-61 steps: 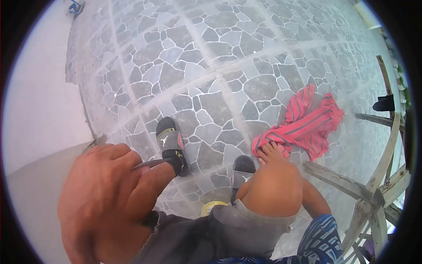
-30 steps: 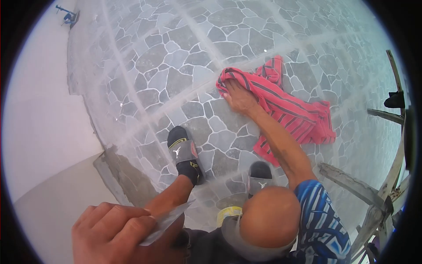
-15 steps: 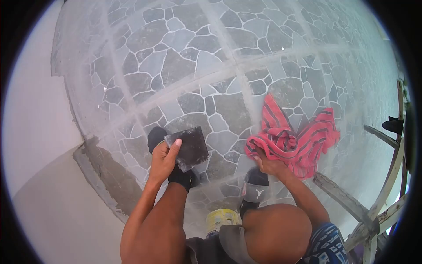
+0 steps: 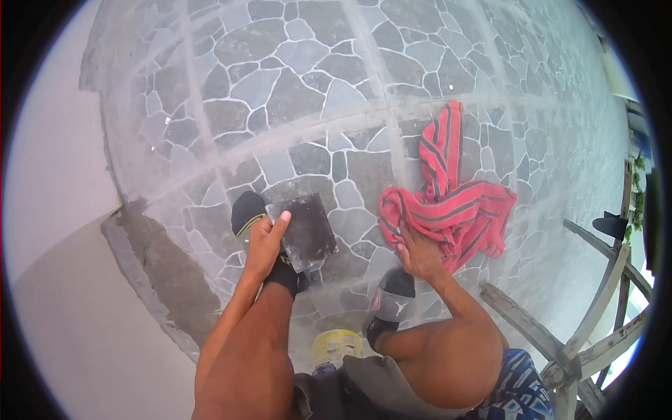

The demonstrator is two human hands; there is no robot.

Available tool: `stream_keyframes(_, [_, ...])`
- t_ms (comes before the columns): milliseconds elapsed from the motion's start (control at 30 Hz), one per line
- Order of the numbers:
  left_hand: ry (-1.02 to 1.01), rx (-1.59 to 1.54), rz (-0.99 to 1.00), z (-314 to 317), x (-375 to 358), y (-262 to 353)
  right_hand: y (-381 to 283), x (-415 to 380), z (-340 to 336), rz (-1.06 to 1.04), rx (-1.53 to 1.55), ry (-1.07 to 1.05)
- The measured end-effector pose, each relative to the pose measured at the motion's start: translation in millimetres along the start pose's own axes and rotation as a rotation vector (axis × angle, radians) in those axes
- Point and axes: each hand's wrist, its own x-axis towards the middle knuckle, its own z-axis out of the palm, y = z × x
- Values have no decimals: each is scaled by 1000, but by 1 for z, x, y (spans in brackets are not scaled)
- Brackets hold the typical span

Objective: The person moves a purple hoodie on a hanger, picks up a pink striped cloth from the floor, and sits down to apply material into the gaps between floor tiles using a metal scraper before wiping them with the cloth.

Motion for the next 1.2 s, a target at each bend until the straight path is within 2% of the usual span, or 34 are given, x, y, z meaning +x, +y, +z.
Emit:
stream_keyframes(67, [-30,-65,-12,0,0,-2,-5,-63,11,-48,1,-97])
stream_keyframes(167, [-45,-46,6,-5,-2,-11,-11,-53,-2,209,206,-420])
stream_keyframes(233, [-45,-30,22,-4,-1,-11,3,-14,-3,66,26,-213])
stream_keyframes(267, [-43,-35,19,0,-3,-4,13,20,-1,32,86,-108])
stream_keyframes(300, [-44,-35,13,2,-8,0,16,63,-8,107,305,-48])
stream_keyframes(333, [-45,-67,-5,3,-11,1,15,109,-29,104,251,61])
stream_keyframes(367, [-49,-98,-17,5,-10,4,29,156,-32,-9,82,273])
stream_keyframes(400, [-54,-129,-23,5,-7,8,35,196,-51,42,68,235])
stream_keyframes(467, [-37,-153,-9,1,-3,4,53,250,-59,63,114,343])
stream_keyframes(533, [-25,-177,-12,0,-3,4,50,246,-61,56,2,415])
stream_keyframes(633, [-29,-220,-18,3,-4,9,38,186,-45,-11,-120,400])
stream_keyframes(700, [-35,-235,-20,-4,-1,0,43,112,-39,-191,-67,166])
stream_keyframes(767, [-63,-213,-55,-15,1,-7,49,59,-64,410,382,-399])
stream_keyframes(833, [-68,-227,-49,-13,4,-7,64,20,-64,783,313,-347])
stream_keyframes(933, [-50,-282,-18,-8,-3,-4,94,-77,17,822,118,331])
stream_keyframes(1000, [-87,-299,-5,-12,-5,-5,89,-134,59,849,-32,324])
stream_keyframes(1067, [-103,-307,-9,-11,-5,-3,71,-173,66,829,-111,262])
stream_keyframes(1133, [-123,-310,-3,-10,-5,-2,44,-190,73,762,-111,144])
stream_keyframes(1200, [-128,-320,8,-8,-5,-2,30,-183,75,811,-79,131])
